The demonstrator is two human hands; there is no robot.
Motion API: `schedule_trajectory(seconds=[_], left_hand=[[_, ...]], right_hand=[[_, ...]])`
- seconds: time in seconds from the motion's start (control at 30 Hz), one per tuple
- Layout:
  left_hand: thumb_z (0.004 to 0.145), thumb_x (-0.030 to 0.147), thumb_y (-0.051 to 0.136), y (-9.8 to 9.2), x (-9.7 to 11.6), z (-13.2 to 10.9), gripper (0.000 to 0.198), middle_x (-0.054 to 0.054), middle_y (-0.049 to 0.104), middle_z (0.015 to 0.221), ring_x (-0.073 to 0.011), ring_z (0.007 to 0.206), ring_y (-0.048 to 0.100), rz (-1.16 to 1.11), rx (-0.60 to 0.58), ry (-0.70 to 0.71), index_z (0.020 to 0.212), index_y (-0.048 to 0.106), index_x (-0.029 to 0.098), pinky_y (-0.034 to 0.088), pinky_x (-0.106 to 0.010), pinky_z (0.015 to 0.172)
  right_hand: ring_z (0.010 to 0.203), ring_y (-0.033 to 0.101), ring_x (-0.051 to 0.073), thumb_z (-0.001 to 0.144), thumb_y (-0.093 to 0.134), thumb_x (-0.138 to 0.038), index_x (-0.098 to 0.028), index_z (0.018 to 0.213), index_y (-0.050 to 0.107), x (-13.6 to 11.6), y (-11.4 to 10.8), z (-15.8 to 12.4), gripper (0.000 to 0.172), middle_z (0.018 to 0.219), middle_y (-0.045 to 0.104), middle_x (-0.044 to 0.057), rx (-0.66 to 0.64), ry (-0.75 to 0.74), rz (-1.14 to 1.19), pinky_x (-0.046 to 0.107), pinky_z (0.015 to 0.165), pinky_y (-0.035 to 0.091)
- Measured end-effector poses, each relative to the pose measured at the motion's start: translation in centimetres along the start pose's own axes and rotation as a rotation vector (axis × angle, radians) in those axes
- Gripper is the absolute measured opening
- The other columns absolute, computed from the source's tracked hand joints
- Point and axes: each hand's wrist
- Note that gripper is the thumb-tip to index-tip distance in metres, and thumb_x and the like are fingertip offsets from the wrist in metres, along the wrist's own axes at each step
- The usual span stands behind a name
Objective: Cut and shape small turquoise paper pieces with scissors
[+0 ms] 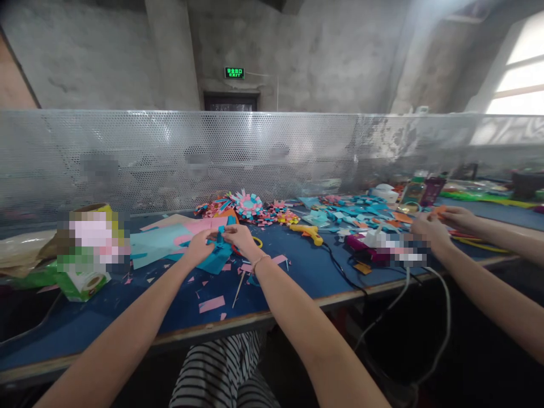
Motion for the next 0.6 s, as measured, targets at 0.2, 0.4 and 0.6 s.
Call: schedule_trajectory(seconds=[0.2,0.4,0.6], left_hand=[[0.062,0.022,0.062,0.5,-0.5,0.1,0.035,-0.011,0.065,0.092,-0.0224,0.087,0.06,-0.218,0.044,-0.078,0.095,0.059,0.013,0.046,-0.034,0.081],[0.06,0.02,0.063,0.3,-0.9,0.5,0.029,-0.007,0.067,0.081,-0.0195,0.073,0.062,-0.538,-0.004,-0.233,0.088,0.061,0.014,0.051,-0.032,0.067],[0.057,0.015,0.06,-0.2,-0.1,0.1,0.013,-0.001,0.064,0.067,-0.0149,0.064,0.06,-0.745,-0.08,-0.331,0.07,0.06,0.013,0.052,-0.031,0.065]], right_hand=[[0.057,0.046,0.009,0.055,0.065,-0.032,-0.014,0.065,0.057,-1.1,0.2,-0.8,0.021,0.061,0.053,-0.002,-0.014,-0.17,-0.28,0.021,0.053,0.036],[0.055,0.043,0.008,0.061,0.059,-0.037,-0.014,0.064,0.054,-0.9,0.2,-0.9,0.024,0.058,0.05,-0.002,-0.119,-0.199,-0.22,0.021,0.052,0.036],[0.048,0.042,0.008,0.056,0.059,-0.032,-0.015,0.061,0.053,-1.1,-0.2,-0.8,0.019,0.052,0.045,-0.004,-0.041,-0.135,-0.307,0.022,0.047,0.034]])
Point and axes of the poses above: each hand's wrist, its own z-axis towards the middle knuckle, its own y-axis out of the palm, x = y × z
